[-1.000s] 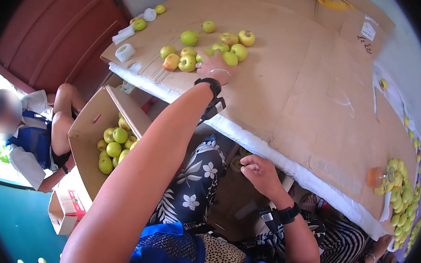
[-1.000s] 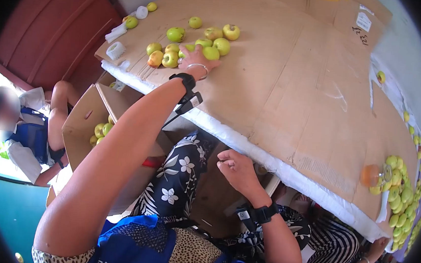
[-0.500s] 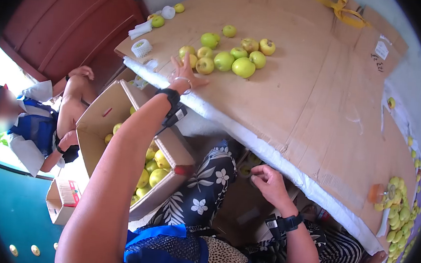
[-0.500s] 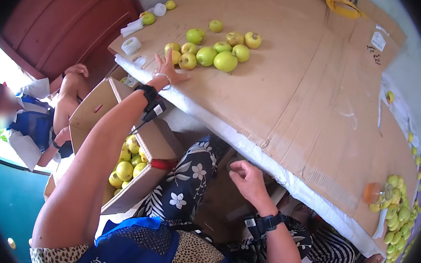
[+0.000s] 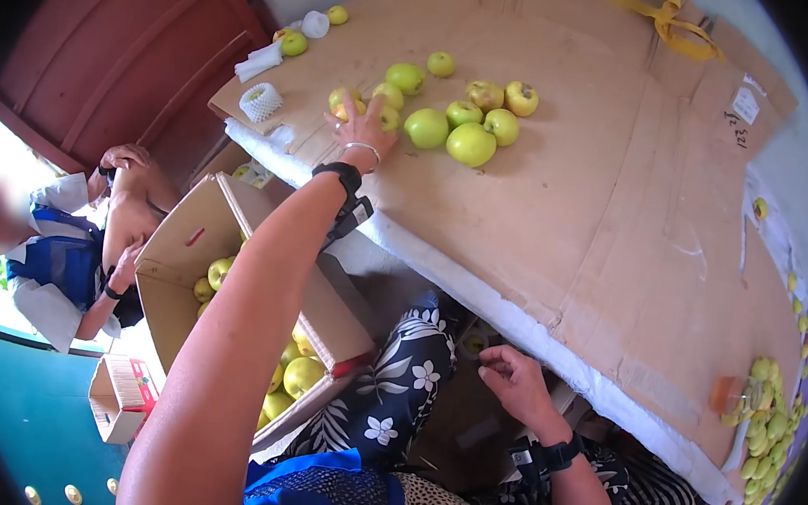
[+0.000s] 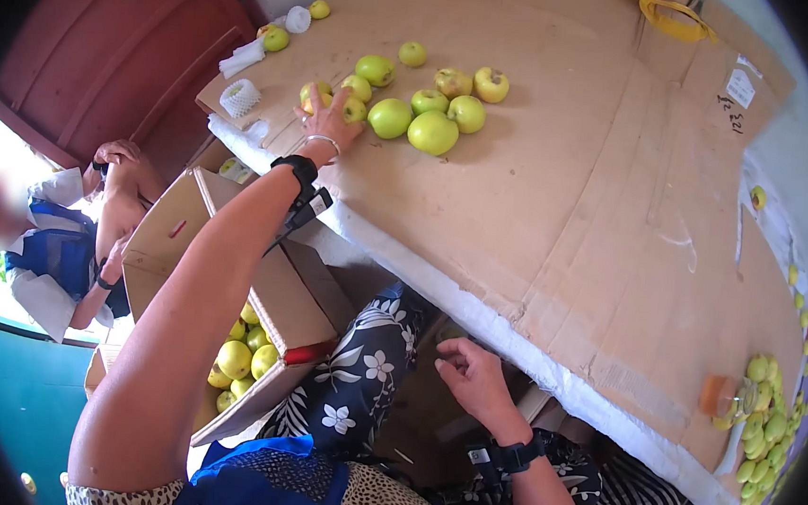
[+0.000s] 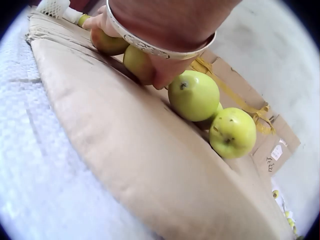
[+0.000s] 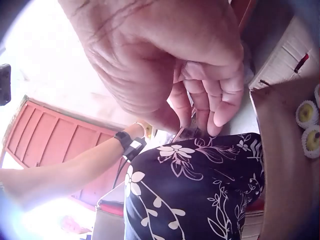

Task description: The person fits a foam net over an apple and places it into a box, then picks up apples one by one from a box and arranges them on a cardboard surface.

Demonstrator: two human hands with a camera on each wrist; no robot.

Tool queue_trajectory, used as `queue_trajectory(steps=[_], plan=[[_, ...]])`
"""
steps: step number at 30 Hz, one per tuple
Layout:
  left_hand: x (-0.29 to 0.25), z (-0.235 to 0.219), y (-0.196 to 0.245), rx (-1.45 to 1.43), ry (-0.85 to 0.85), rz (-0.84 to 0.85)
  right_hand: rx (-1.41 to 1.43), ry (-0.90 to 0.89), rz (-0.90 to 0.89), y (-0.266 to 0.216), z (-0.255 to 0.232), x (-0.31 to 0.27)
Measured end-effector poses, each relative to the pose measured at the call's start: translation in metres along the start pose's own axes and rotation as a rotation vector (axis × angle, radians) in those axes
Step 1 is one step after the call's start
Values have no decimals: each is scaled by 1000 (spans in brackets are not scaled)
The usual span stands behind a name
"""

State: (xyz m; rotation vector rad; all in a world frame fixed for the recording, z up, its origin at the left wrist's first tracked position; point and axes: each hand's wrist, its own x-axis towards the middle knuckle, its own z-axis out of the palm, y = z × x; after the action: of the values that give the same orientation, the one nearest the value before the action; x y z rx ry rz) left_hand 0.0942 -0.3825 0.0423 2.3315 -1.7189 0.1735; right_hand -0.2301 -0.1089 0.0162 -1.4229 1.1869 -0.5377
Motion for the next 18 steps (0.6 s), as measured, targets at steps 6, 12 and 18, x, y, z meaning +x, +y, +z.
queue_trajectory(steps=[6, 12, 18], plan=[[44, 37, -27, 21, 33, 125, -10, 9, -40, 8, 5, 6], [40, -38, -55, -203, -12, 366, 33, 8, -1, 11, 10, 9], [-40, -185, -130, -1027, -639, 228, 8, -5, 76, 5, 0, 7]])
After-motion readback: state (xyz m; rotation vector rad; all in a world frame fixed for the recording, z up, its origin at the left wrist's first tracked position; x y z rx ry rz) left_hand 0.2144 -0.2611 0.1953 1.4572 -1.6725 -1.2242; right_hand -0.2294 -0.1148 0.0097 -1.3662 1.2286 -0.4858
